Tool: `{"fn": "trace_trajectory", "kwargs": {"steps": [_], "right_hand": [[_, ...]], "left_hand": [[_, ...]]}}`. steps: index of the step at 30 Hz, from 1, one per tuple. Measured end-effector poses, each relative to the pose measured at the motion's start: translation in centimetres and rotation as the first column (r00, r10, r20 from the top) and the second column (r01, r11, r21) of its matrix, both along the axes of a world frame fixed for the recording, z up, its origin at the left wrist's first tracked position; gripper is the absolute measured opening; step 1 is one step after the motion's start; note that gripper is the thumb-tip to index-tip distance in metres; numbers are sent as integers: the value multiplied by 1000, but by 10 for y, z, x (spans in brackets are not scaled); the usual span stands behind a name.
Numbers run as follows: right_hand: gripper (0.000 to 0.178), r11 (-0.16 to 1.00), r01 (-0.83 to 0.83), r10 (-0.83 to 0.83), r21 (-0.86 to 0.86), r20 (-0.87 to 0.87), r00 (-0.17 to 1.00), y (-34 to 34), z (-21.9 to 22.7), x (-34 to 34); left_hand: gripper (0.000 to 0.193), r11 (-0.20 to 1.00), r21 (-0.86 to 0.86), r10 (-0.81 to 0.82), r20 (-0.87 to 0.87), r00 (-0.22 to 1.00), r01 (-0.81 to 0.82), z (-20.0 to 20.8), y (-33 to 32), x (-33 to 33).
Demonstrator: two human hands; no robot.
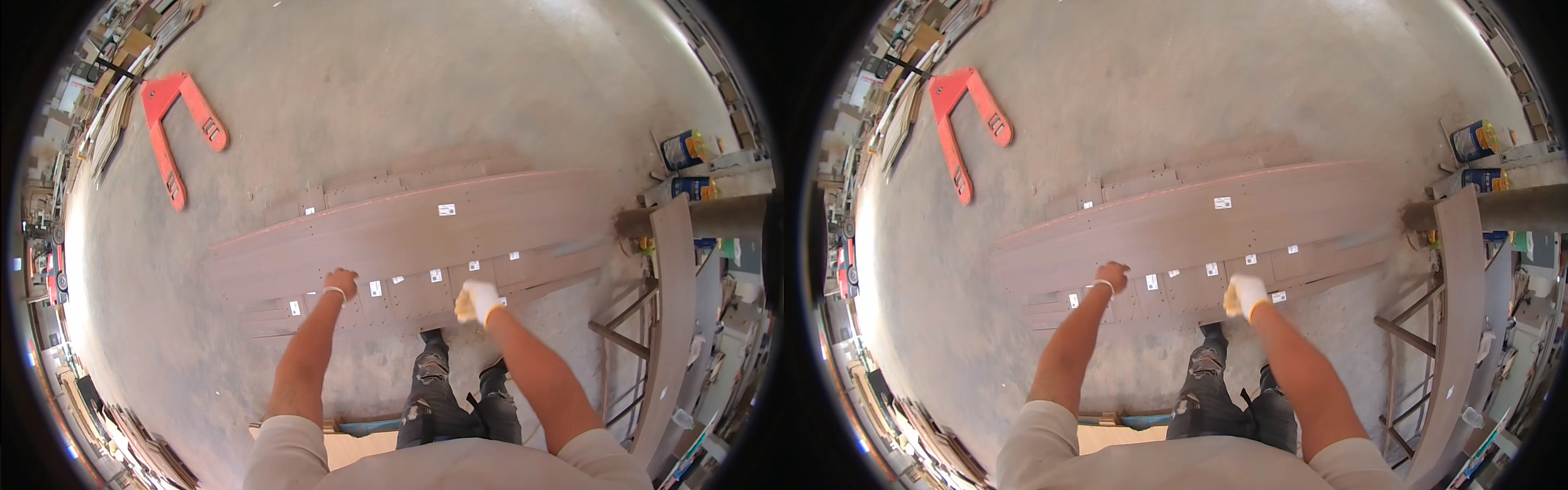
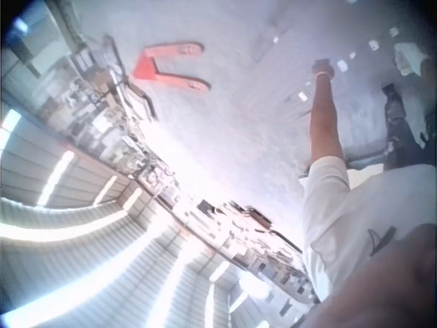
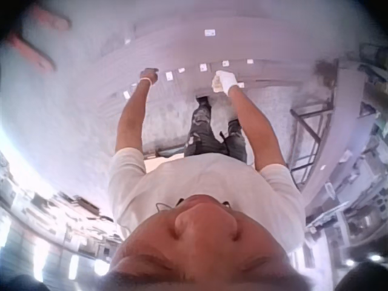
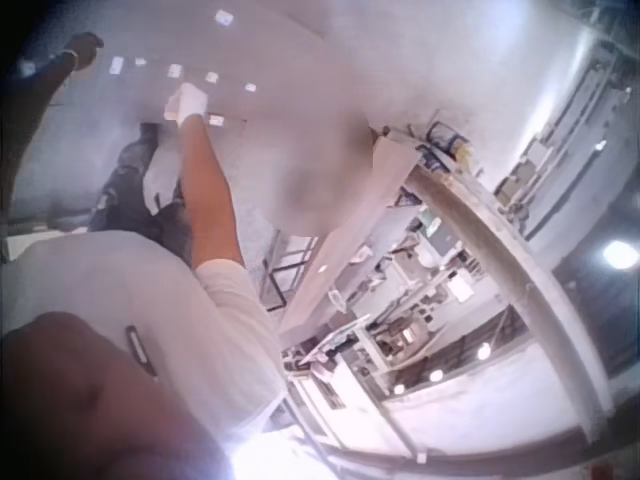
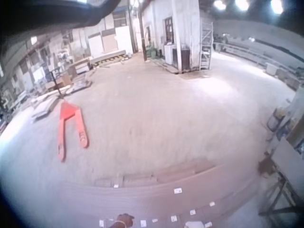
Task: The person wipes the surface of several flat wooden panels with a cloth. They occasionally use a small metal scraper to remove residue from the edges and then wipe the area again. The person handles the panels one at a time, moving them from a stack on the floor to a workbench and back.
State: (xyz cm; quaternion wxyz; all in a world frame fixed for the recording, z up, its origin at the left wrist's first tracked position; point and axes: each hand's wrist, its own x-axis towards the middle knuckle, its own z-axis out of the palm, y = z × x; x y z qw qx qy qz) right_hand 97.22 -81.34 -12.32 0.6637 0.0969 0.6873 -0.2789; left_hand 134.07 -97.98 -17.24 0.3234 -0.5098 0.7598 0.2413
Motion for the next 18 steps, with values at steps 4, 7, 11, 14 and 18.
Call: {"fn": "trace_trajectory", "kwargs": {"steps": [4, 7, 11, 14, 18], "right_hand": [[12, 636, -770, 719, -53, -322, 616, 166, -30, -11], [12, -127, -982, 709, 141, -680, -189, 287, -15, 16], [28, -317, -930, 807, 189, -461, -369, 443, -45, -21], [25, 202, -898, 835, 391, -547, -50, 552, -68, -134], [28, 932, 357, -362, -70, -87, 928, 558, 29, -112]], "left_hand": [[37, 993, 117, 30, -179, 983, -9, -5, 105, -73], [36, 975, 221, 67, -159, 985, -30, 3, 210, -40], [36, 932, 359, 34, -211, 977, 45, 10, 315, -53], [34, 866, 255, -321, -378, 868, 431, -8, 350, -160], [29, 964, 218, -148, -39, 988, 153, 26, 365, -126]]}}
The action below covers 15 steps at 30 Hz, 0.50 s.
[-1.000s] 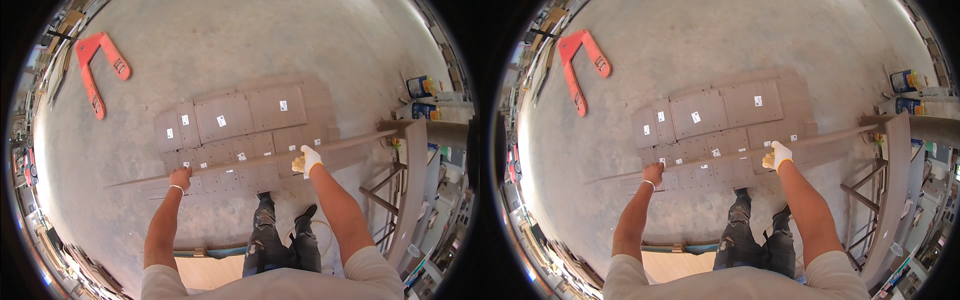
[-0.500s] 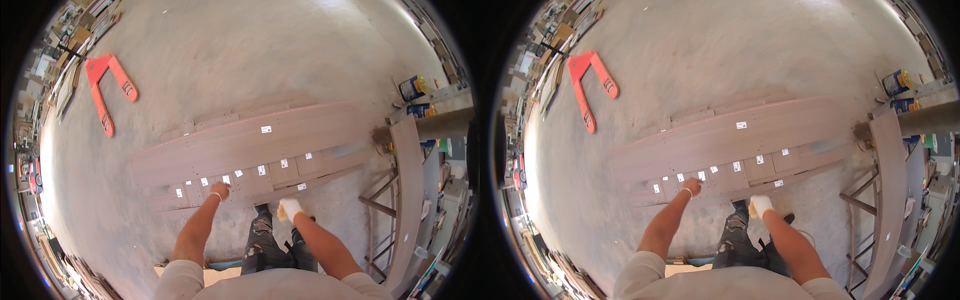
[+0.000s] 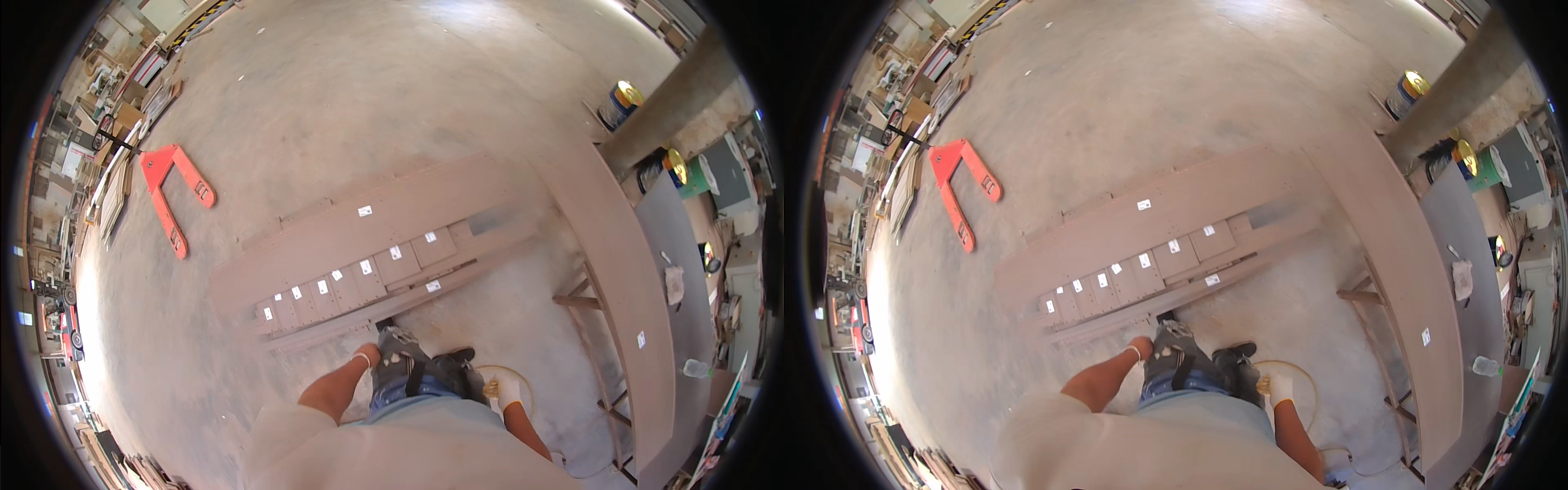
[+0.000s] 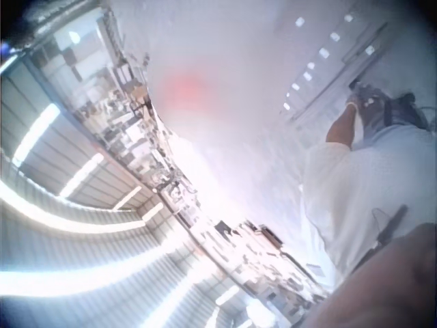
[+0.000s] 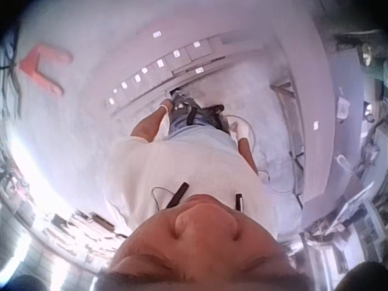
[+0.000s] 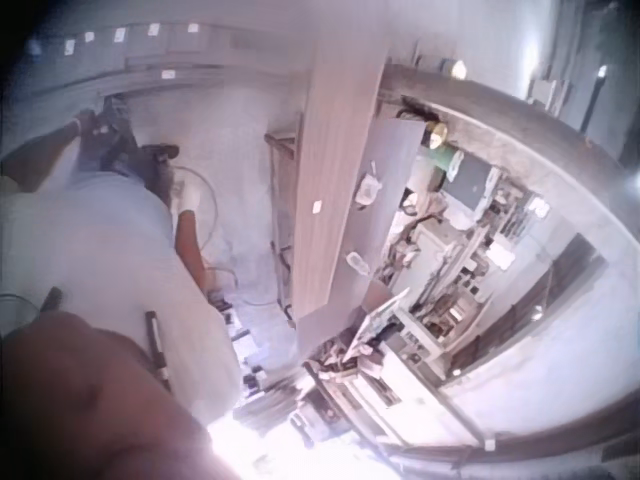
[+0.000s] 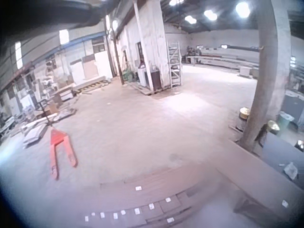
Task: The person wipes the surface of several flat wooden panels with a cloth. They occasionally use a small metal scraper to remove residue from the edges and then wipe the area again. The person handles the panels one at a time, moving them from a stack on the floor to a workbench and back.
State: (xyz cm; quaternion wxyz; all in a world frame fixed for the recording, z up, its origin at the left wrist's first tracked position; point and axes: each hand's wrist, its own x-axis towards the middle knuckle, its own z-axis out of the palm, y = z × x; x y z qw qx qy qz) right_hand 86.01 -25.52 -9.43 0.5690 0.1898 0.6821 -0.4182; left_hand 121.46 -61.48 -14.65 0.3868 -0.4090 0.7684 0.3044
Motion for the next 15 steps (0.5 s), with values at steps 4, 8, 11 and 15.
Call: {"fn": "trace_trajectory", "kwargs": {"steps": [4, 8, 11, 15], "right_hand": [[27, 957, 289, -289, -27, -165, 943, 92, 45, -52], [29, 900, 397, -401, 178, -14, 916, 186, 1, -35], [13, 765, 635, -625, 104, -115, 772, 423, -27, -111], [28, 764, 598, -642, 240, 195, 742, 273, -14, -33]], "left_hand": [[30, 978, -107, 165, -123, 979, -179, 32, 17, -156], [30, 974, -172, -173, -164, 971, 144, 87, 26, -283], [27, 934, -159, -319, -773, 548, 320, 89, 157, -529], [24, 820, -337, -550, -686, 477, 462, 135, 143, -550]]}}
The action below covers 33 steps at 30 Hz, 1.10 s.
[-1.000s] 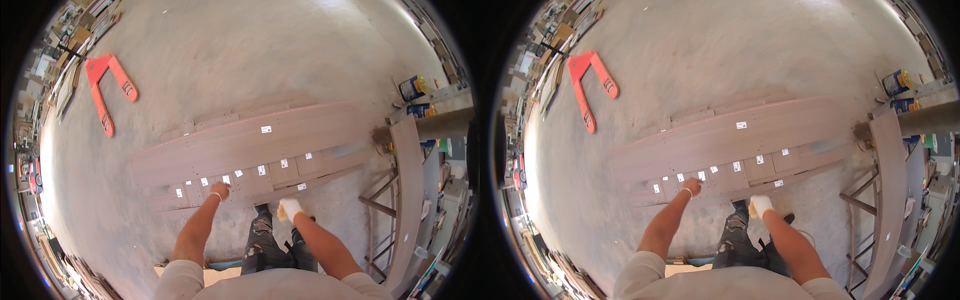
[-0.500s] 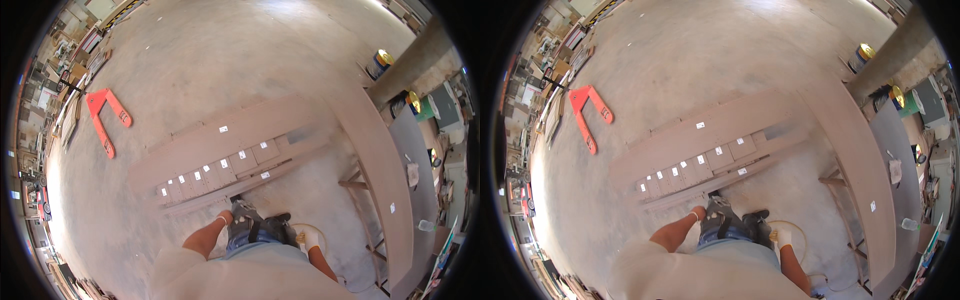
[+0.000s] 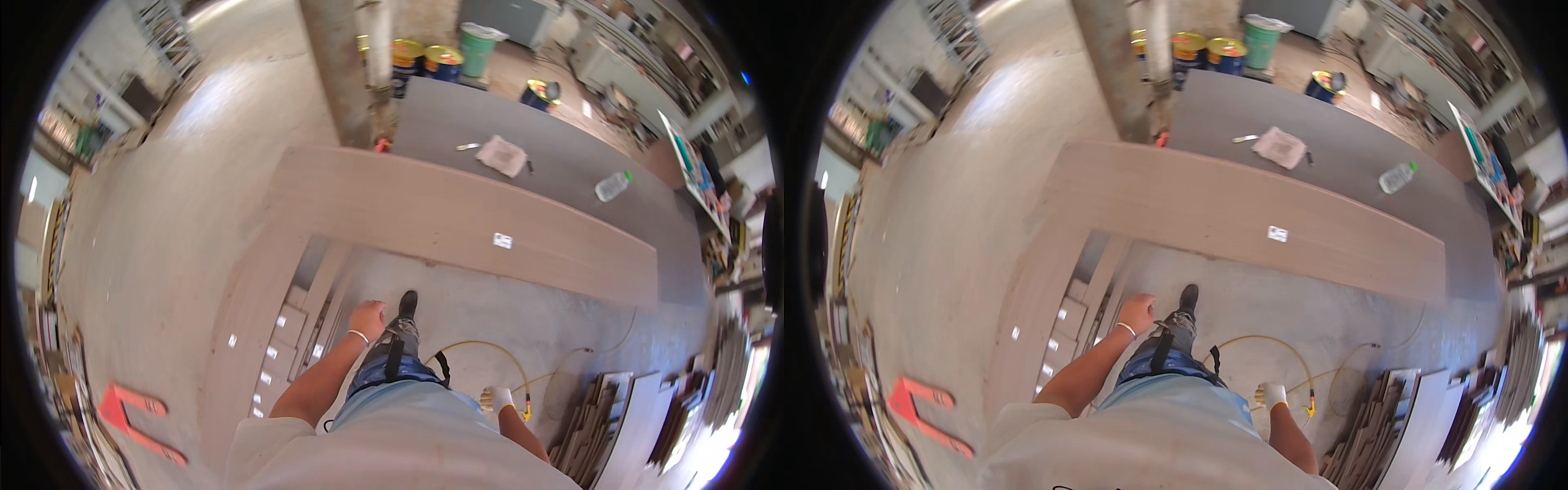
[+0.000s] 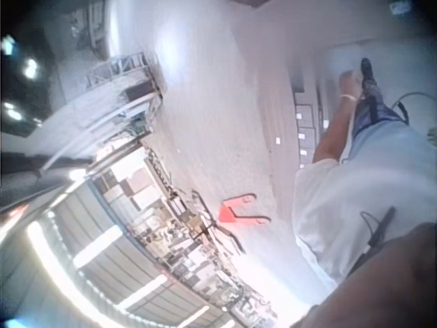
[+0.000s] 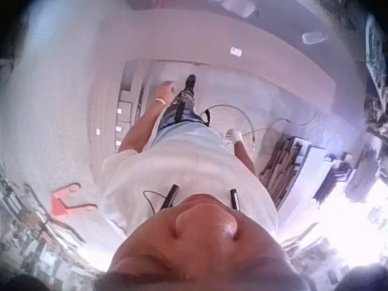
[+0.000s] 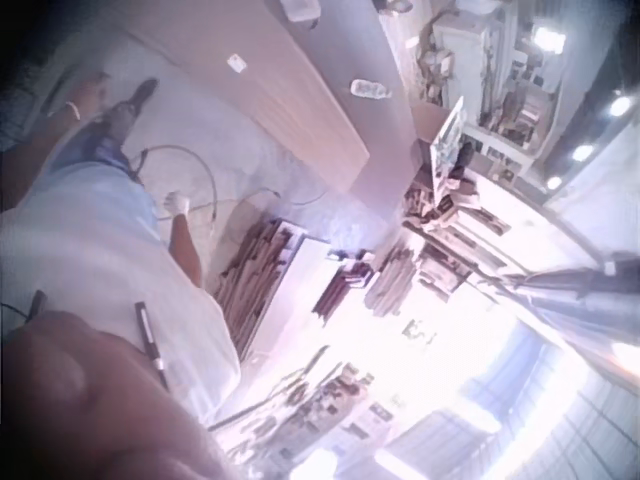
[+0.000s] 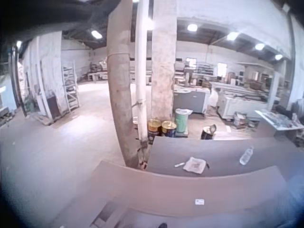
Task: The person wipes the surface of several flat wooden panels with a cloth. They occasionally use a small metal scraper to remove residue from the edges and then wipe the area again. The person handles the panels one at a time, moving them from a stack on the floor to a workbench and back.
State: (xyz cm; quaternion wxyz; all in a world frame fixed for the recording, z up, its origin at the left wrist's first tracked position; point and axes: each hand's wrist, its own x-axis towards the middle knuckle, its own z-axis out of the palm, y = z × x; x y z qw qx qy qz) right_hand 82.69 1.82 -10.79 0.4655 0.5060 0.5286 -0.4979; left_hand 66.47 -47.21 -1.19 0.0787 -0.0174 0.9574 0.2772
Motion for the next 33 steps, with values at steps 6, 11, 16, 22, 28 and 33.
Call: {"fn": "trace_trajectory", "kwargs": {"steps": [6, 11, 16, 22, 28, 33], "right_hand": [[38, 982, 74, 23, 176, -490, 871, -1, 82, -38], [30, 870, 48, 222, 490, -476, 851, 7, 120, -103], [31, 763, 41, 345, 645, -461, 818, 49, 157, -201], [33, 723, -63, 550, 688, -518, 655, 114, 162, -349], [41, 701, 600, -508, 385, -321, 799, 267, 95, -390], [31, 624, 759, -720, 186, -240, 651, 342, 44, -376]], "left_hand": [[33, 897, -9, -425, -298, 855, 442, 12, 138, -162], [52, 774, -135, -631, -101, 769, 618, 9, 215, -270], [68, 839, -190, -520, -1, 854, 510, -2, 252, -331], [79, 914, -190, -341, 124, 932, 359, -5, 259, -314], [84, 894, -168, -325, 392, 860, 415, 41, 243, -233], [77, 749, -577, -229, 239, 944, 327, -12, 257, -213]]}}
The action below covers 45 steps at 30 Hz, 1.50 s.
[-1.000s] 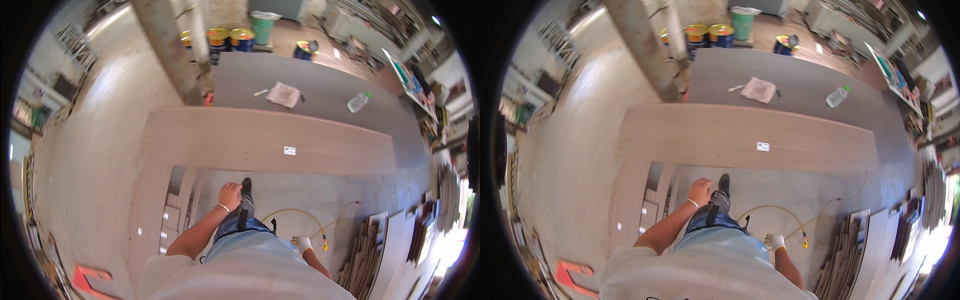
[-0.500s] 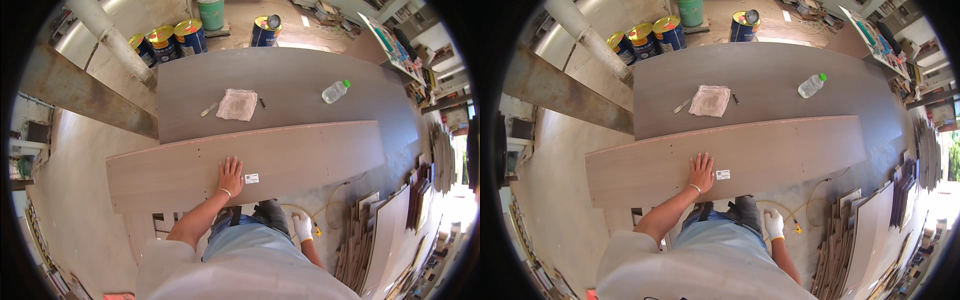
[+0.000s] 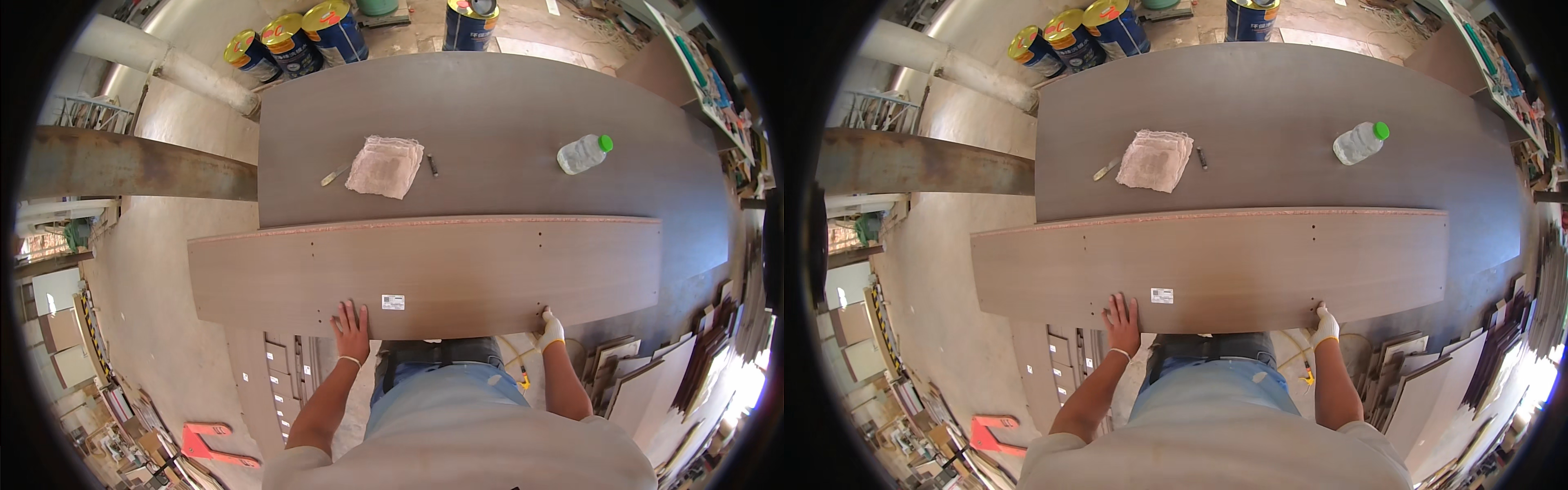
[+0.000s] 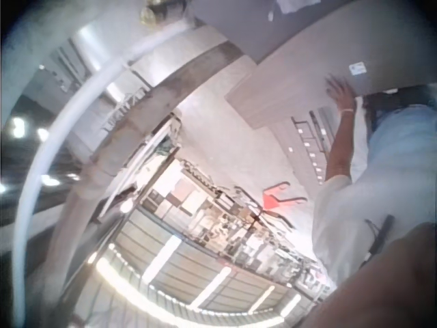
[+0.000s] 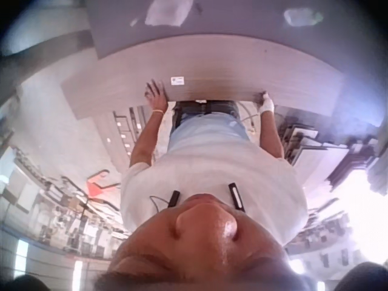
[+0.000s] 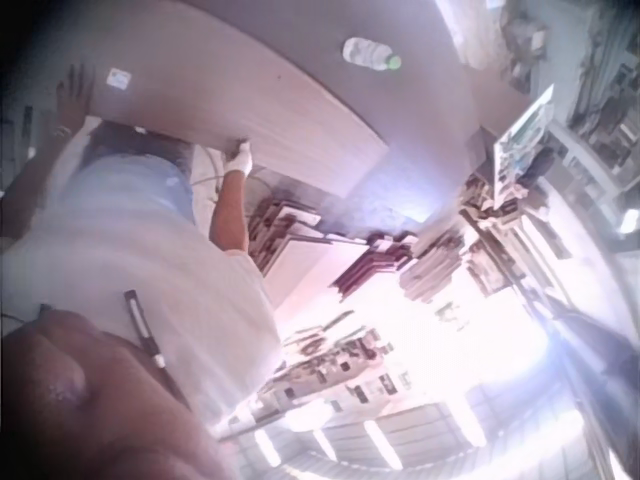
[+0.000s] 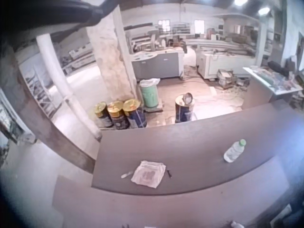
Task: The person wipes the surface of several flat wooden panels with a cloth. They occasionally use a small metal scraper to remove residue from the edges and then wipe the area again. The person handles the panels one at a time, moving them from a stack on the floor to a workbench and back.
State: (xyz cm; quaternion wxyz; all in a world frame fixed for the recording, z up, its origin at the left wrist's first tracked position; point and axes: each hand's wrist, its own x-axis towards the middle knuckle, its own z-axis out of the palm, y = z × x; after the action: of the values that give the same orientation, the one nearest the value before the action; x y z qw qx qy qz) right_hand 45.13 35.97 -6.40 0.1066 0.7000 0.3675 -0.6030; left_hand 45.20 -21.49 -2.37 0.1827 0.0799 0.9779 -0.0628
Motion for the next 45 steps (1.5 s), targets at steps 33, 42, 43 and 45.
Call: {"fn": "trace_trajectory", "kwargs": {"steps": [33, 42, 43, 45], "right_hand": [[34, 990, 137, -130, -18, -457, 880, 3, 12, 67], [26, 980, 200, -162, 23, -495, 854, 29, -15, 91], [26, 989, 145, -141, -30, -488, 861, 15, -4, 92], [28, 975, 182, -222, -128, -504, 835, -2, 35, 103]], "left_hand": [[75, 990, 140, 19, -329, 944, 28, -26, 9, 29], [70, 972, 228, 118, -234, 965, -64, -22, 18, 31], [70, 976, 209, 109, -198, 974, -67, -3, 9, 34], [70, 978, 193, 100, -114, 988, -77, 46, -4, 52]]}}
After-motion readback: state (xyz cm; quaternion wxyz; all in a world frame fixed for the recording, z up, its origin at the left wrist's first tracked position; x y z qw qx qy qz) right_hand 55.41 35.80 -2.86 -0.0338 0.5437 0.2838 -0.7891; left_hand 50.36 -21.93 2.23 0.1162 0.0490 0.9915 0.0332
